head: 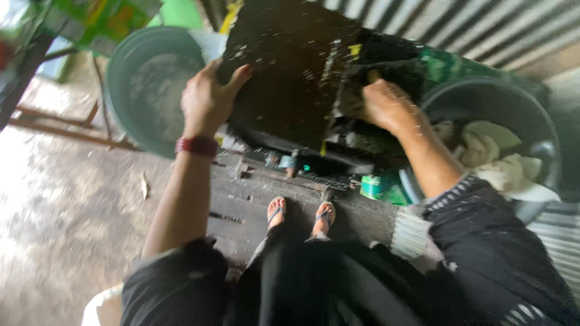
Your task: The person stands at a motorized grating machine and presses halved coconuts against the grating surface by hand, one half at a time, holding the machine steady with the other hand. Grated coconut falls into a basin below while a second basin holds the ungrated coconut halves.
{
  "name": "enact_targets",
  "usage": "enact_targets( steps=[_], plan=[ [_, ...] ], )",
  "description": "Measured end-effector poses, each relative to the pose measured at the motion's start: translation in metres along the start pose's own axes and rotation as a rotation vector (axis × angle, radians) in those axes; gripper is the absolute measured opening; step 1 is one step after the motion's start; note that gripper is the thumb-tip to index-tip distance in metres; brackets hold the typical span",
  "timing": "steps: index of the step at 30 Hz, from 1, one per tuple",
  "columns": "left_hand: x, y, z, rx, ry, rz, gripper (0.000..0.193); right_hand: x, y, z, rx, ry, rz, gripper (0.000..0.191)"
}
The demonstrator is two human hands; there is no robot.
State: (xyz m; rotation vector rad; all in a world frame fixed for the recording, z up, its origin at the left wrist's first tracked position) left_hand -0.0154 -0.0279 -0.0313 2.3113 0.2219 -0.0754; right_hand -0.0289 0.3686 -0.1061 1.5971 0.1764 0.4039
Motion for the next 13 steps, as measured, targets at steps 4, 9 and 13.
enact_targets(
  steps=[4,9,13],
  plan=[
    [-0.002,0.0,-0.005,-0.018,0.056,0.024,0.085,-0.004,-0.003,0.006,-0.04,-0.046,0.099,0.026],
    [0.0,0.002,-0.01,0.025,0.046,0.029,0.078,-0.004,-0.023,0.012,0.009,0.095,-0.208,0.024],
    [-0.003,0.001,-0.012,-0.044,0.082,0.047,0.076,0.006,-0.02,0.021,-0.019,0.109,-0.365,0.026]
  ],
)
Point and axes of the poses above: each hand's wrist, its own x-axis away from the middle knuckle, its own y-axis out of the back of the hand, z = x × y, the point moved 1 cm from there along -x, towards the middle knuckle, and after that the axes turned 7 degrees about x, right-handed, at the moved point
